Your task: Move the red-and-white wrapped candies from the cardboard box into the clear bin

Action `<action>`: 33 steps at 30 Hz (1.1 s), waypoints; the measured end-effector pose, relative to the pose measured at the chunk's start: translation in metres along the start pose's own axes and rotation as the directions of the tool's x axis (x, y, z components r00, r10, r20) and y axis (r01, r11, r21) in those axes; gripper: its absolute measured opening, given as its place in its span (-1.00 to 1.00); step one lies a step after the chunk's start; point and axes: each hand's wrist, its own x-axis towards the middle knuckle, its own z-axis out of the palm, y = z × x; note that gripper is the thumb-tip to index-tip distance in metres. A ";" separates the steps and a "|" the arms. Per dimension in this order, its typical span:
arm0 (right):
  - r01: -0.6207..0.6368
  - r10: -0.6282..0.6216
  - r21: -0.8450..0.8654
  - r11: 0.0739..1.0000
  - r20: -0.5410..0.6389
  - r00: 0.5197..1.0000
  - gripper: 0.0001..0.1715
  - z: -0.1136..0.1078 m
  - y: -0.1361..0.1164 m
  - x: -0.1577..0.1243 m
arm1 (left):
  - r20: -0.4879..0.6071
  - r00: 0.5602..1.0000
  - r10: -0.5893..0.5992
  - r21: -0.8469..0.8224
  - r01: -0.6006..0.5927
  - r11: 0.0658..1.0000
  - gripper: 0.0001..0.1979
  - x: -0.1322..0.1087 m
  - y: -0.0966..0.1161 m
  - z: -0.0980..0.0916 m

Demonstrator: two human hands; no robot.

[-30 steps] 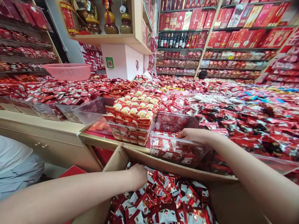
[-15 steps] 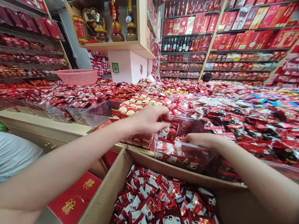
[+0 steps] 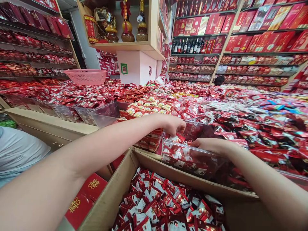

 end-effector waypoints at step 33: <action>-0.038 0.026 0.151 0.988 0.078 0.997 -0.85 0.000 -0.001 -0.002 | 0.697 0.711 -0.096 -0.319 0.427 0.846 -0.71 0.042 0.006 0.036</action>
